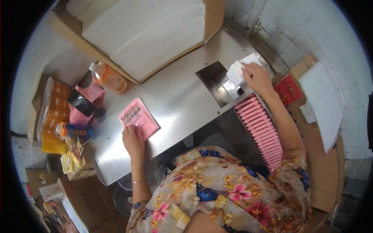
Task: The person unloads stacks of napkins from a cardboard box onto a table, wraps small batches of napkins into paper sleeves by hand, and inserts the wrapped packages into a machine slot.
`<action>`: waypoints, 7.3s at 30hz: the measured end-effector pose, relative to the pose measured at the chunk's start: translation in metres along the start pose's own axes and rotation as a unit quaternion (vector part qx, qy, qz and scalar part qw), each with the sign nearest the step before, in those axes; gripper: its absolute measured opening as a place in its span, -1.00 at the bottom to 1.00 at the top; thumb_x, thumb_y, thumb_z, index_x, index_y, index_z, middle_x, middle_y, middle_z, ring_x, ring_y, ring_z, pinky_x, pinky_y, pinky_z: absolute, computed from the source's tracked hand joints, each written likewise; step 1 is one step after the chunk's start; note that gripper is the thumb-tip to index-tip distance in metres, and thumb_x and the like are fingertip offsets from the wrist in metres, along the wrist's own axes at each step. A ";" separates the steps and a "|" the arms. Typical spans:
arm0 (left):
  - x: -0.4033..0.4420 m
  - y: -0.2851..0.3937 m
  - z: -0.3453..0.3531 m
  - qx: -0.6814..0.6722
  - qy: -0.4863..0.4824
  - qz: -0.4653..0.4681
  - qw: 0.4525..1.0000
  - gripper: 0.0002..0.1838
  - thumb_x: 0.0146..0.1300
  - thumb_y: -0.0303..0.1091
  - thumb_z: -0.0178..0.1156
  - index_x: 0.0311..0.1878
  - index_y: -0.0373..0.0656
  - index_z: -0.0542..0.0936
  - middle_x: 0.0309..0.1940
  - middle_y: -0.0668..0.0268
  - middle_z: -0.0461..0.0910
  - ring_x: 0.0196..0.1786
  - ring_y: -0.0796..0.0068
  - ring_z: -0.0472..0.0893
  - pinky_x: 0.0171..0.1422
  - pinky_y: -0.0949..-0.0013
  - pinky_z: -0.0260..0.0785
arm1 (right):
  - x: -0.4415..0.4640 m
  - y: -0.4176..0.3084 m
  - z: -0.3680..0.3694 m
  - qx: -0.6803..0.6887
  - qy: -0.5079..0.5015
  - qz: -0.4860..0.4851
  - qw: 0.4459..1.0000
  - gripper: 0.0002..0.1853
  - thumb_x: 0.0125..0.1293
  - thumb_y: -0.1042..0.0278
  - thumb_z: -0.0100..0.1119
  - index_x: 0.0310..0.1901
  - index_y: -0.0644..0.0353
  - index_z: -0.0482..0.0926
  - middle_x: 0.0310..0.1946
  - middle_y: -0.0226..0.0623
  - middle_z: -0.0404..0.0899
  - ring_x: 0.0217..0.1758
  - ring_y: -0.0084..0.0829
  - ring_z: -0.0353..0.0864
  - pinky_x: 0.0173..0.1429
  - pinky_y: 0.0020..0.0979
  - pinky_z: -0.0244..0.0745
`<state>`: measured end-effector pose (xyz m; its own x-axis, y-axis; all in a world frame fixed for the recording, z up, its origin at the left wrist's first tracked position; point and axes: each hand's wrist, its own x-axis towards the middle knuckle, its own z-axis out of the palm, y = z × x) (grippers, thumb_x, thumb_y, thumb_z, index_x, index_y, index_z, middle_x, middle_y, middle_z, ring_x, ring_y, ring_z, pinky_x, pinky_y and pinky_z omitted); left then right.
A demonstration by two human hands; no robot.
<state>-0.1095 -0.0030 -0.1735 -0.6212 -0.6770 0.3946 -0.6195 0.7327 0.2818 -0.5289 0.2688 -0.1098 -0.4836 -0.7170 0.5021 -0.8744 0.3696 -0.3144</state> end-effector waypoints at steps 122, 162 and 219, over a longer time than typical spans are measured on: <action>0.002 0.180 0.008 -0.693 -0.144 -0.154 0.689 -0.80 0.47 -0.51 0.13 0.10 -0.32 0.53 -0.10 0.33 0.65 -0.09 0.66 0.59 -0.02 0.51 0.46 | -0.019 -0.137 -0.026 0.262 0.129 0.002 0.956 -0.58 0.34 0.59 0.18 0.24 0.26 0.59 -0.08 -0.33 0.67 -0.11 -0.57 0.56 0.00 -0.49 0.48; 0.010 0.125 0.051 -0.221 -0.059 0.183 0.956 -0.64 0.13 -0.35 0.36 0.01 -0.21 0.60 0.10 0.06 0.52 0.19 -0.01 0.51 0.23 0.06 0.33 | -0.068 -0.069 0.041 0.332 -0.004 0.219 0.917 -0.72 0.42 0.37 0.28 0.01 0.41 0.67 -0.17 -0.34 0.75 -0.13 -0.63 0.65 -0.09 -0.52 0.55; 0.037 0.093 -0.009 -0.178 0.168 0.134 0.960 -0.82 0.01 -0.44 0.30 -0.34 -0.17 0.49 -0.26 0.16 0.51 -0.20 0.09 0.54 -0.16 0.09 0.36 | -0.007 -0.002 0.013 -0.066 -0.031 0.019 0.997 -0.72 0.39 0.39 0.21 0.10 0.19 0.67 -0.25 -0.17 0.61 -0.28 -0.26 0.63 -0.11 -0.29 0.53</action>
<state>-0.1853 0.0405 -0.1245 -0.5077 -0.4446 0.7379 -0.2189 0.8950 0.3886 -0.5231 0.2657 -0.1230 -0.5173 -0.7345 0.4393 -0.8547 0.4691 -0.2222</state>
